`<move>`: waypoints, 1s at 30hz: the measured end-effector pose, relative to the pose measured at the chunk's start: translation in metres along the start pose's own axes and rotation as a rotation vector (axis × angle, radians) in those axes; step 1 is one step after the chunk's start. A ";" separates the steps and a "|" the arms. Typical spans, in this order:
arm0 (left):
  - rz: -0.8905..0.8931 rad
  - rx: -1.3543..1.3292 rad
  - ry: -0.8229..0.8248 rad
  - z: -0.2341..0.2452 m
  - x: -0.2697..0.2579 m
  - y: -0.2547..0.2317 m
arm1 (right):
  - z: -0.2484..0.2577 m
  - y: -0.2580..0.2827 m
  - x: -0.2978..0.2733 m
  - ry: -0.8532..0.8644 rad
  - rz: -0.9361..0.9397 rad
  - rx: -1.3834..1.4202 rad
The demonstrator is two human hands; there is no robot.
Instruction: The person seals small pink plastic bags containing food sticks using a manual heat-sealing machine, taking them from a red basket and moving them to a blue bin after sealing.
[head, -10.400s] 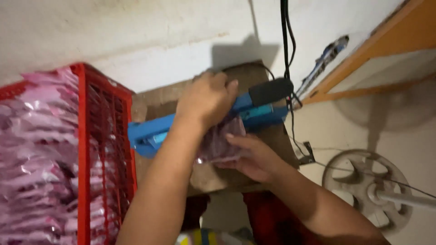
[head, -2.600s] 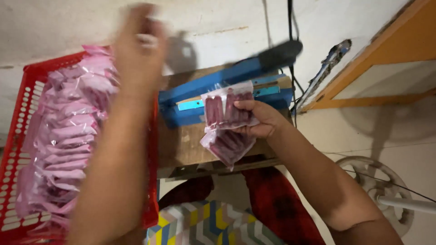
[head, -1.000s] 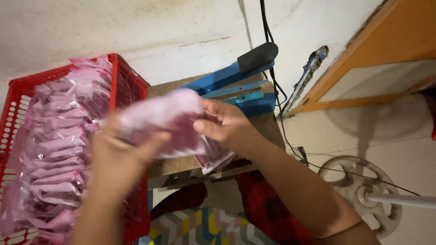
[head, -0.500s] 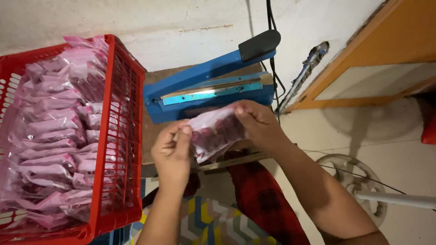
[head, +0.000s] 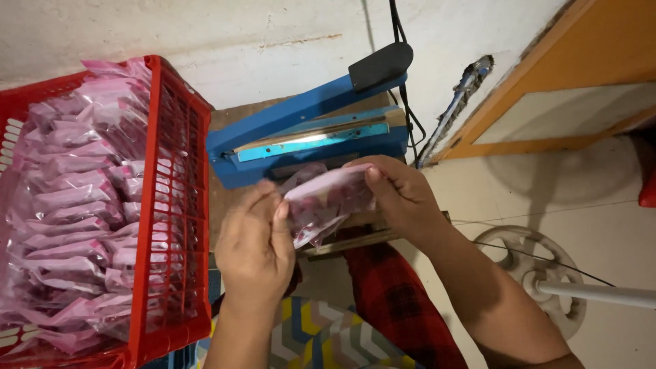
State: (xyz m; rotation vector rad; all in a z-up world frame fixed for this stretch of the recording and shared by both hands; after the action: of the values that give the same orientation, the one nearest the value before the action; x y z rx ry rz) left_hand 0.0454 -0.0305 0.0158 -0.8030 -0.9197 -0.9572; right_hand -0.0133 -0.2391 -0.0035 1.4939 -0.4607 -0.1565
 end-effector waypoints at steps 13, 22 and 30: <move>0.925 -1.039 -0.080 -0.033 -0.042 0.008 | -0.004 -0.017 -0.001 0.017 -0.037 0.166; 1.099 -1.251 -0.011 -0.040 -0.051 -0.004 | 0.004 -0.030 -0.012 0.820 -0.180 0.474; 1.148 -0.818 0.291 -0.080 -0.034 0.040 | -0.023 -0.041 0.002 0.128 -0.545 0.619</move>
State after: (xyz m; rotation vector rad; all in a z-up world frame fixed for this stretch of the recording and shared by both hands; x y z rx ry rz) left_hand 0.0946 -0.0757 -0.0523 -1.5704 0.3031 -0.3441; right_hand 0.0045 -0.2219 -0.0438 2.2032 0.0277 -0.3661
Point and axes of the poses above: each hand's wrist, its own x-axis towards the middle knuckle, its own z-axis out of the back of the hand, y = z × x, the point moved 3 cm from there along x, towards the middle knuckle, and after that the axes turned 8 degrees about -z, right-handed, at the moved point
